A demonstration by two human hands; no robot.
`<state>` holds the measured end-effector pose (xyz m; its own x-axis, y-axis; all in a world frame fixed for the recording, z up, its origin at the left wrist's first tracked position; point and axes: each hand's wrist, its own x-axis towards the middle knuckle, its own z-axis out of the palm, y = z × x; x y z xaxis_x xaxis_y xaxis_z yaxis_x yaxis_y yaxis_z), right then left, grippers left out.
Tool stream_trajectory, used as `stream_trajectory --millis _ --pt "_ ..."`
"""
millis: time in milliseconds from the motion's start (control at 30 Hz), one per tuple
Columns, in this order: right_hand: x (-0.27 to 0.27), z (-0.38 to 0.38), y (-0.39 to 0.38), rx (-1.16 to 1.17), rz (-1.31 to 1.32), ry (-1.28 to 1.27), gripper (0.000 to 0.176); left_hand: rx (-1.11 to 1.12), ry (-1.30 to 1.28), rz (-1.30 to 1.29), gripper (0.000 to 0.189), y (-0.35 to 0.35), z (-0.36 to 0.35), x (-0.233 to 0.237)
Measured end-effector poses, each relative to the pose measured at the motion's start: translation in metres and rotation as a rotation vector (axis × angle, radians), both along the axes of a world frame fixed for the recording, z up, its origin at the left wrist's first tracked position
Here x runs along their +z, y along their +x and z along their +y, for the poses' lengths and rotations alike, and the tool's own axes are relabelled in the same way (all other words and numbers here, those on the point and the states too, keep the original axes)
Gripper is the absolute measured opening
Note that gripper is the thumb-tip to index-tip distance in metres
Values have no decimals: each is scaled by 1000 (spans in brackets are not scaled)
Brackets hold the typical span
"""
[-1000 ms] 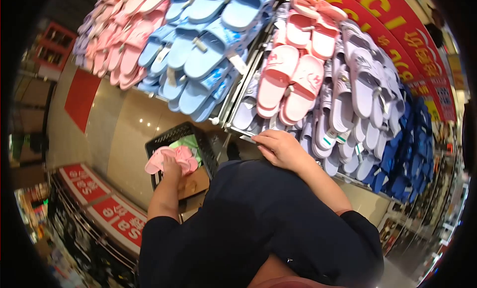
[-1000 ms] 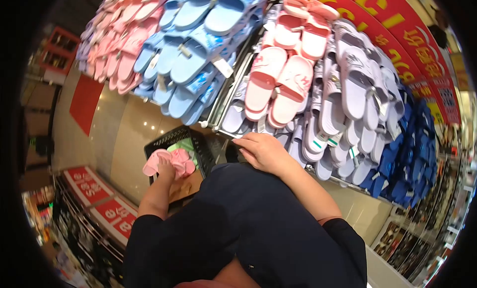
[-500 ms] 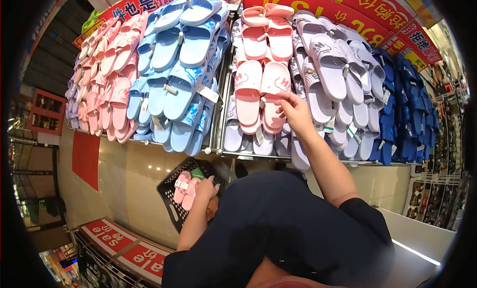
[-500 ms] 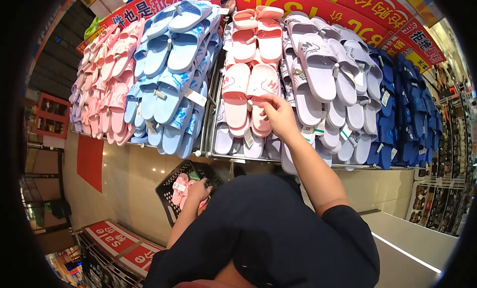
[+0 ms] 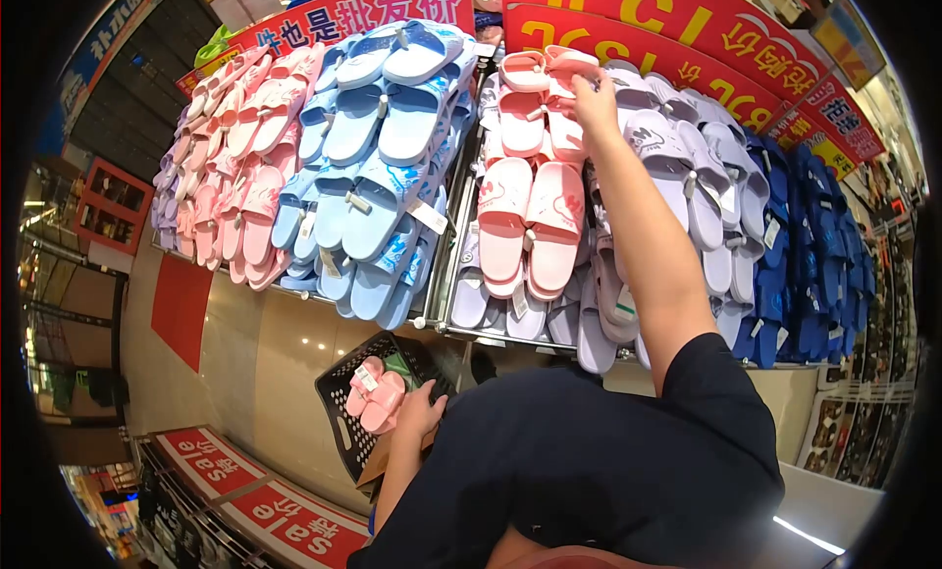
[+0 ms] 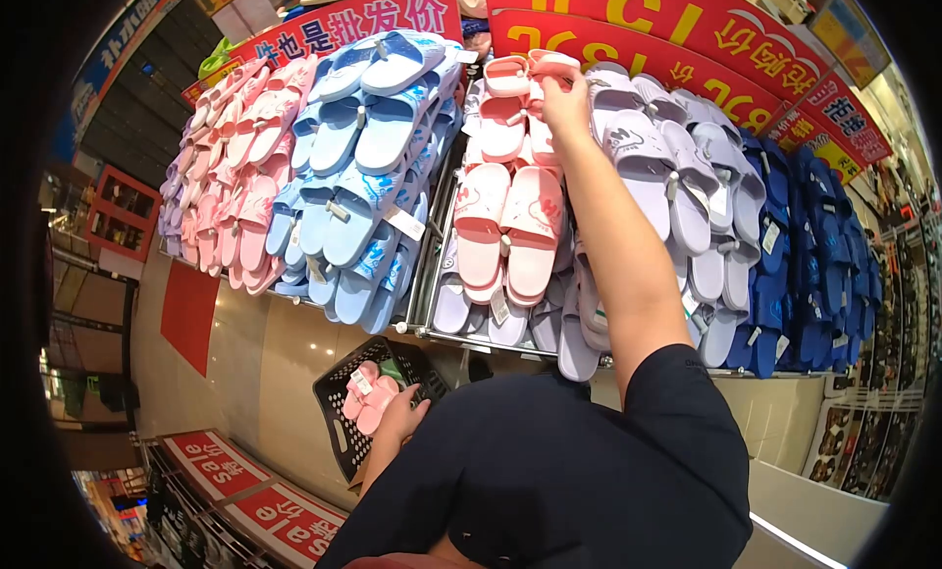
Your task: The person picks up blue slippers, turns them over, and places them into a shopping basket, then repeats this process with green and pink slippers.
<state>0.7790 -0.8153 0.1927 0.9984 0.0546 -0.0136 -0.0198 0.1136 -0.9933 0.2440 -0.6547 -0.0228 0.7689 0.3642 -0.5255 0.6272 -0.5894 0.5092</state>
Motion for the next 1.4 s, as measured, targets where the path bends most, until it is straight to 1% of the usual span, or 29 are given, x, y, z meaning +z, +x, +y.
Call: stream_trajectory --millis 67,100,133,200,267,300,333,400,467,500,533,600,633,667,700,733,767,800,867,900,1000,1033,1067,1133,1233,1267,1333,1367,1400 --pt "12 12 26 -69 -2 -42 74 48 8 -10 57 -8 -2 3" --pt "12 12 45 -2 54 -36 82 74 11 -14 57 -11 -4 5" --pt "18 16 54 12 177 15 84 111 -6 1 56 -11 -8 15" --pt "1 17 95 -14 314 112 82 191 -43 29 56 -12 -15 38" --pt "-7 14 108 40 255 98 64 232 -51 -4 55 -21 -22 32" --pt "-24 8 127 94 256 117 54 256 -53 -21 54 -27 -25 28" --pt "-39 6 146 149 256 137 48 270 -47 -24 53 -33 -28 22" --pt "-49 6 147 42 241 166 37 288 -36 -20 52 -43 -35 8" --pt "-62 6 152 36 232 6 35 317 -49 -42 50 -40 -43 21" --pt "-61 8 146 23 228 -71 36 322 -53 -49 49 -37 -45 28" --pt "-60 11 142 -57 181 -59 36 320 -58 -72 48 -35 -45 32" --pt "-53 21 126 -226 91 -36 37 307 -68 -116 47 -32 -45 37" --pt "-46 26 111 -373 -30 -100 44 293 -55 -143 46 -28 -44 44" --pt "-29 27 85 -371 -72 -42 53 274 -44 -173 46 -22 -43 53" --pt "-39 28 87 -387 -192 26 57 253 -33 -204 45 -14 -42 63" --pt "-35 31 77 -403 -314 93 61 217 -24 -247 45 -6 -41 74" --pt "-32 25 64 -371 -283 141 68 180 -16 -288 44 3 -40 86" --pt "-5 21 22 -243 -237 292 70 142 -8 -329 43 13 -40 97" --pt "4 7 -23 -184 -343 386 68 88 -54 -371 43 33 -40 120" --pt "9 -4 -46 -182 -327 395 66 60 -79 -392 42 45 -39 126" --pt "12 -47 -102 -105 -280 492 62 8 -230 -554 42 75 -38 129" --pt "17 -61 -124 -67 -264 488 60 62 -333 -619 42 85 -41 125" --pt "21 -75 -145 -27 -247 483 59 143 -558 -605 47 96 -44 127" --pt "23 -96 -183 79 -161 523 56 156 -913 -684 71 119 -44 120" --pt "15 -110 -230 226 16 595 58 64 -972 -774 101 153 -59 119" --pt "13 -115 -241 272 84 614 59 114 -998 -764 118 161 -67 123" --pt "0 -126 -253 365 206 619 63 180 -1177 -904 109 179 -79 133" --pt "-6 -129 -258 387 258 615 67 204 -1293 -914 98 182 -83 142" --pt "-11 -130 -266 403 263 600 69 295 -1408 -897 79 182 -85 143"
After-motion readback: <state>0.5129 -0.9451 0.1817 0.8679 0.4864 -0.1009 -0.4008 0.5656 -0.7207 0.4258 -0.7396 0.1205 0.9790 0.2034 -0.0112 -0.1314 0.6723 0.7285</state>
